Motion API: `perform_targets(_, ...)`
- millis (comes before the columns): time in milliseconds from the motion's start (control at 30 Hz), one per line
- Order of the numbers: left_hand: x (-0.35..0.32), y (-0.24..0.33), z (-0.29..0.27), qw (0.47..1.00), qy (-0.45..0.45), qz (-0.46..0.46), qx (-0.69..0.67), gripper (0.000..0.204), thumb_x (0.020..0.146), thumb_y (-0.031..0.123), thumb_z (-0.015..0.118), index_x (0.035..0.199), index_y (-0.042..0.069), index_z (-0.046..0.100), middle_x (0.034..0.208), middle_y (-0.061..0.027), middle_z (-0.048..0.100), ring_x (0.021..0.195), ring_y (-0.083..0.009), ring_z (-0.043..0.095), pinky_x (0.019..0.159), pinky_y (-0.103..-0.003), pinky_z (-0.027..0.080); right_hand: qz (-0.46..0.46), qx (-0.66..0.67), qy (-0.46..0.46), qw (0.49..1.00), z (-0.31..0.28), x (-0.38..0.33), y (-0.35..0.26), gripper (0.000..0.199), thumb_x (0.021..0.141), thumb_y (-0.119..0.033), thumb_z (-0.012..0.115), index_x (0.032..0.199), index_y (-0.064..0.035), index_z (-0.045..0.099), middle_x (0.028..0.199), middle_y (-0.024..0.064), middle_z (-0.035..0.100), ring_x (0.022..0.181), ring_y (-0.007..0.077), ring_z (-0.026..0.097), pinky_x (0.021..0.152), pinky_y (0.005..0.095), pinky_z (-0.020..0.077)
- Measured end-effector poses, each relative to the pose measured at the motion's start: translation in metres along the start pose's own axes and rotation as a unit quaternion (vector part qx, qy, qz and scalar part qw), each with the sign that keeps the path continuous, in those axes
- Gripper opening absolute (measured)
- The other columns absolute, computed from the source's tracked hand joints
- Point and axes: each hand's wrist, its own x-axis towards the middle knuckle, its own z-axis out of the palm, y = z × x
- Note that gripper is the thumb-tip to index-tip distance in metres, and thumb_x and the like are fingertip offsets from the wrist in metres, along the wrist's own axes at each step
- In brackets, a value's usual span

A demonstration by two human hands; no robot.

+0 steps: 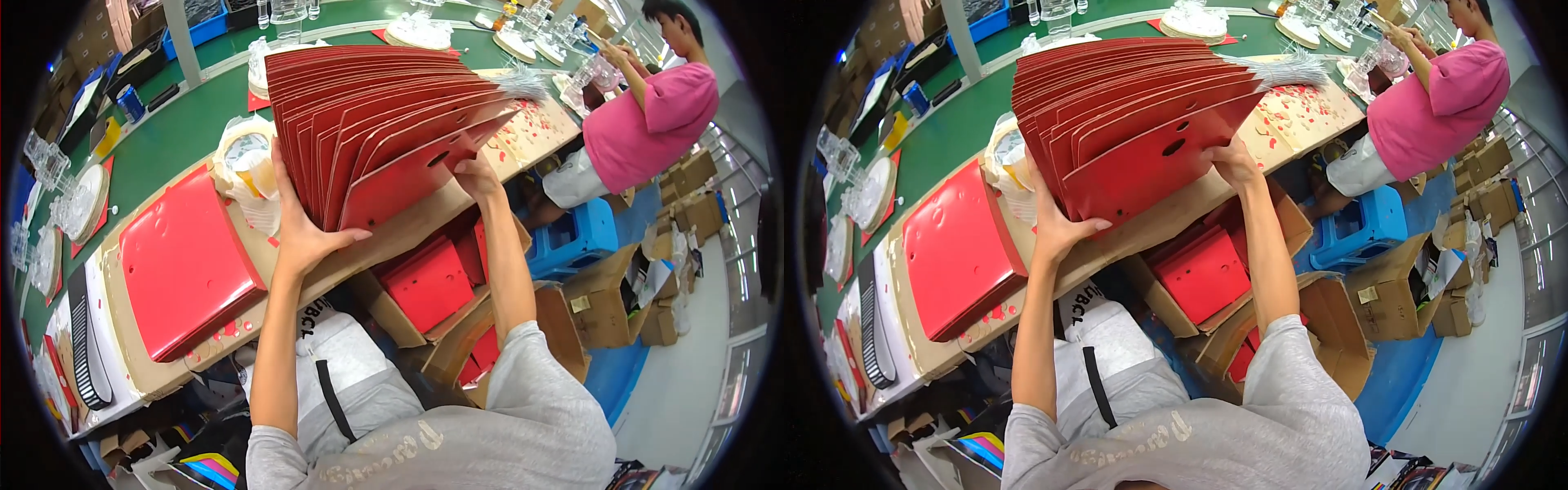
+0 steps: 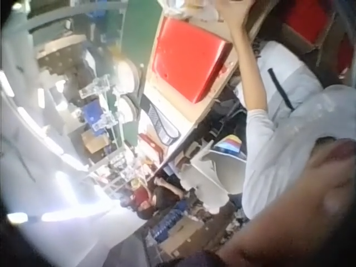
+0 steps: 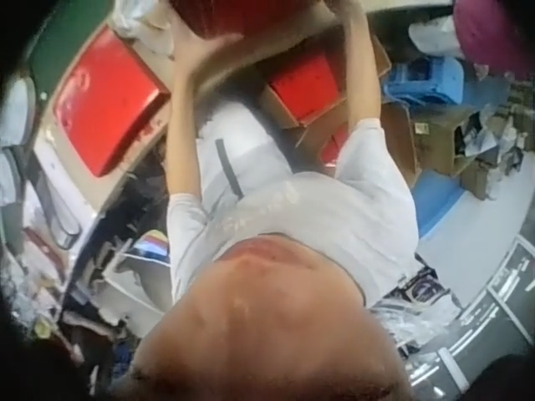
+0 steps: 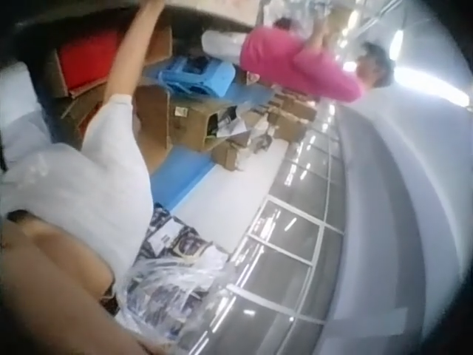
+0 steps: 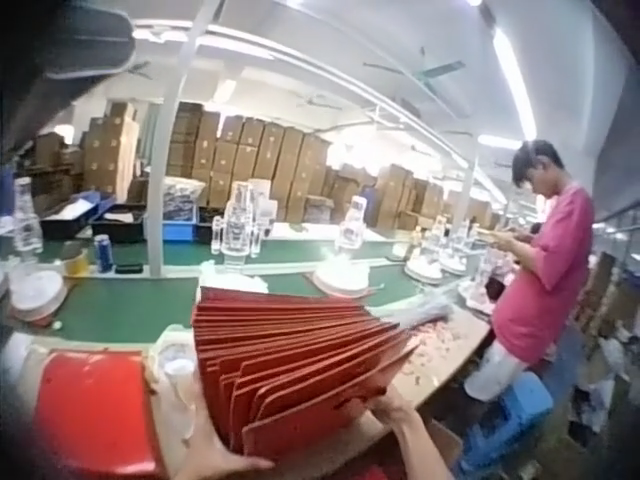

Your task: Assembling red ring binders by inserting dividers and organizing them at a factory workstation.

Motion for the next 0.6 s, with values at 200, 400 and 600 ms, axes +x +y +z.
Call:
perform_targets(200,0.003,0.002,0.003,0.986,0.037,-0.015,-0.161,0.139,0.068,0.080,0.066,0.159,0.007,-0.009,0.168,-0.0148,-0.002,0.154,-0.0284,0.007,0.124,-0.044,0.009,-0.009,0.033,0.013,0.999,-0.005,0.001,0.007,0.057,0.059,0.001,0.066,0.116,0.0012,0.058,0.118,0.0118,0.063,0.112,0.0260,0.059,0.096,0.0347,0.0472)
perform_targets(400,0.024,0.047,0.026,0.989,0.102,-0.012,-0.107,0.105,0.092,0.075,0.038,0.160,0.005,0.001,0.168,-0.0145,0.006,0.154,-0.0275,0.008,0.123,-0.039,0.007,-0.014,-0.049,-0.008,0.999,0.018,-0.001,-0.009,0.052,0.064,0.007,0.067,0.115,0.0022,0.057,0.098,0.0135,0.067,0.080,0.0237,0.067,0.071,0.0329,0.0572)
perform_targets(600,0.025,0.030,0.019,0.979,0.132,-0.015,-0.152,0.094,0.095,0.067,0.034,0.161,0.009,0.002,0.168,-0.0114,0.007,0.155,-0.0262,0.008,0.124,-0.043,0.007,-0.053,0.018,-0.021,0.998,0.013,0.008,0.003,0.057,0.071,0.009,0.067,0.125,0.0019,0.052,0.106,0.0113,0.065,0.088,0.0211,0.067,0.076,0.0320,0.0550)
